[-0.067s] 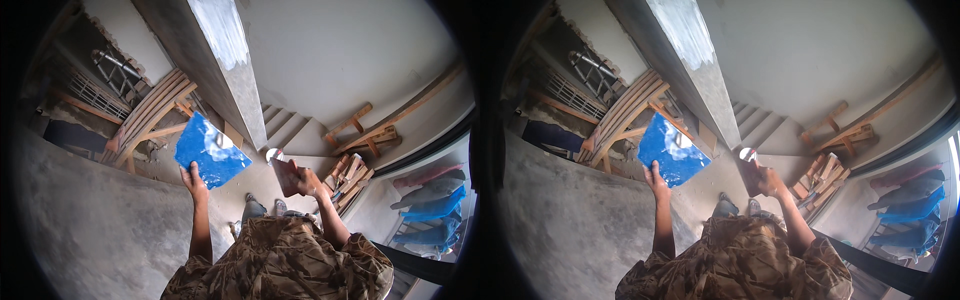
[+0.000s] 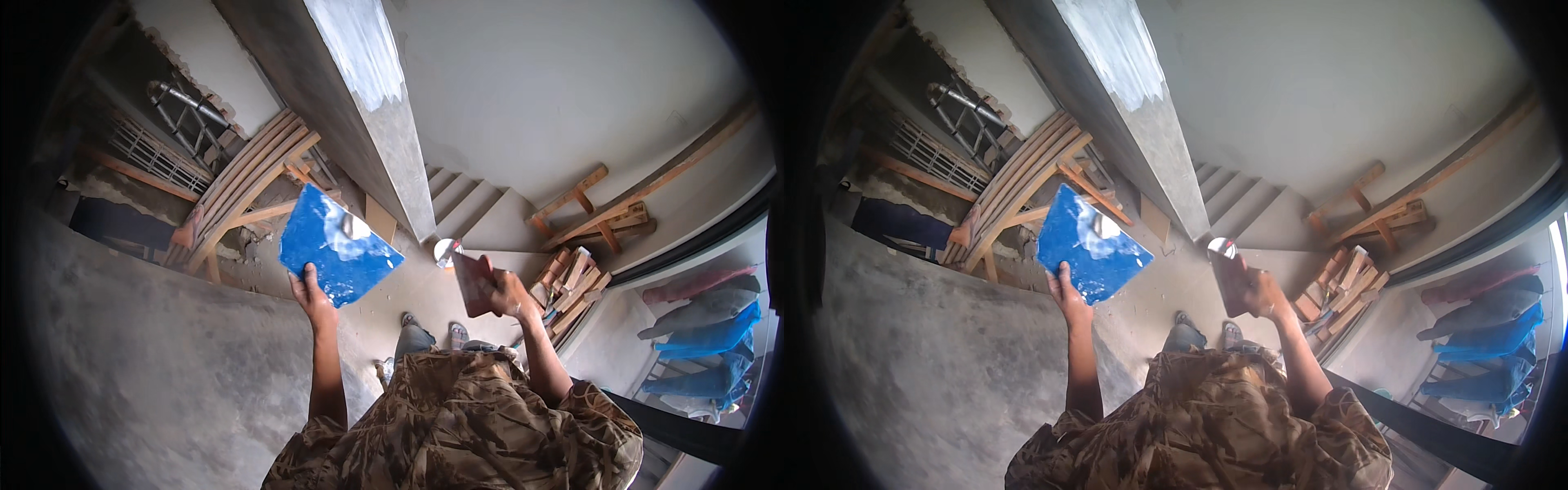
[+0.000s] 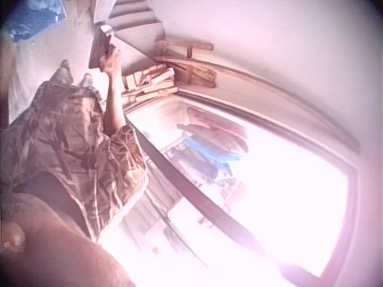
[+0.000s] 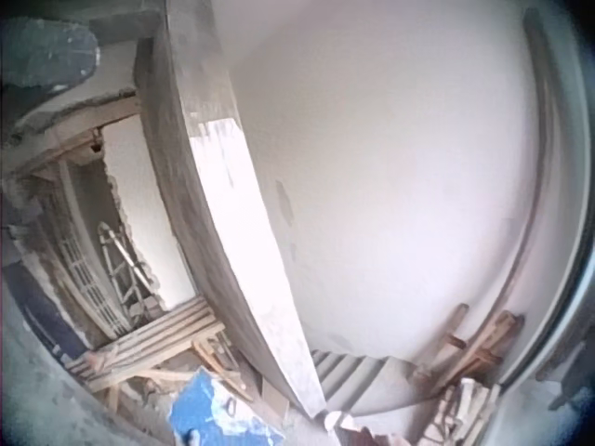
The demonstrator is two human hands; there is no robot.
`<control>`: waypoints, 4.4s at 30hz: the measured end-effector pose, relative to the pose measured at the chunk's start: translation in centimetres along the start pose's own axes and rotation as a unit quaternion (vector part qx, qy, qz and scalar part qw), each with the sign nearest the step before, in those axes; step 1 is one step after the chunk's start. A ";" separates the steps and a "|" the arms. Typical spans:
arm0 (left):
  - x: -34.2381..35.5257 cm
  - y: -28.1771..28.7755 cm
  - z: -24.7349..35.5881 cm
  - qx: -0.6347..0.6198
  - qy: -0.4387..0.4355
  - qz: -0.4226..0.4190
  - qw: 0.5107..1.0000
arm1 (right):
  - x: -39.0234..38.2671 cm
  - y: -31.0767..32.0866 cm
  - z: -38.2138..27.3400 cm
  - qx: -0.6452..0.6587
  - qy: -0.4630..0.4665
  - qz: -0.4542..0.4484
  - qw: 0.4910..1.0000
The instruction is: The person applies white plaster to a concrete wall using a pink trowel and a blue hawk. They repeatedly scoop plaster from the hawk and spread it onto the wall surface, smoothing the material with the trowel. The person works on a vertical wall section adjacent to a staircase.
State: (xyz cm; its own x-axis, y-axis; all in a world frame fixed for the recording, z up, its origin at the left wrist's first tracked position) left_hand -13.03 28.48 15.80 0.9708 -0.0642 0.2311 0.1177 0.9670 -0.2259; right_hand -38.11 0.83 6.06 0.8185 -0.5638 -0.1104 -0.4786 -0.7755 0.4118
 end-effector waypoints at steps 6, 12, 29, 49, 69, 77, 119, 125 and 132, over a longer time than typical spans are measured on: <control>-0.4 3.6 -3.1 -0.137 0.230 0.084 0.960 | -1.0 6.0 3.7 0.077 -0.120 0.094 0.985; -2.1 3.2 -4.9 -0.218 0.323 0.056 0.919 | -0.5 7.7 8.3 0.270 -0.081 0.199 0.939; -2.0 7.3 -16.3 -0.209 0.489 0.052 0.845 | 4.0 -10.9 15.8 0.220 -0.245 0.042 0.943; -0.7 -1.4 -21.6 0.276 -0.048 -0.396 0.875 | 12.4 -10.2 1.7 0.404 -0.150 0.208 0.878; 2.5 1.5 -40.6 -0.034 0.568 -0.125 0.813 | 18.3 -14.3 30.1 0.667 -0.218 0.237 0.673; 5.1 12.3 -50.7 -0.032 0.643 0.026 0.765 | 31.4 -35.4 47.6 0.560 -0.315 0.282 0.712; 7.1 14.9 -64.0 -0.116 0.813 -0.032 0.569 | 49.5 -51.3 57.9 0.505 -0.394 0.365 0.675; 7.0 16.4 -65.1 -0.074 0.819 -0.020 0.568 | 44.6 -45.6 46.0 0.518 -0.296 0.334 0.730; 6.7 18.4 -65.7 -0.037 0.817 -0.007 0.576 | 45.6 -38.0 55.9 0.452 -0.300 0.298 0.785</control>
State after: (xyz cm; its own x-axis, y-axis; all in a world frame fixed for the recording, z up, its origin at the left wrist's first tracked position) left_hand 9.41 29.61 -48.97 -0.1365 -0.2763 -0.9513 0.0778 0.9544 -0.2884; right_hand -0.36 -11.35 -65.23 0.1966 -0.7252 -0.6599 -0.9718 -0.0547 -0.2294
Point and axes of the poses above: each hand's wrist, its own x-axis towards the middle knuckle, its own y-axis out of the back of the hand, z = x × y, the point moved 5 cm from there along x, towards the middle knuckle, and after that the axes turned 3 degrees about z, right-handed, at the moved point
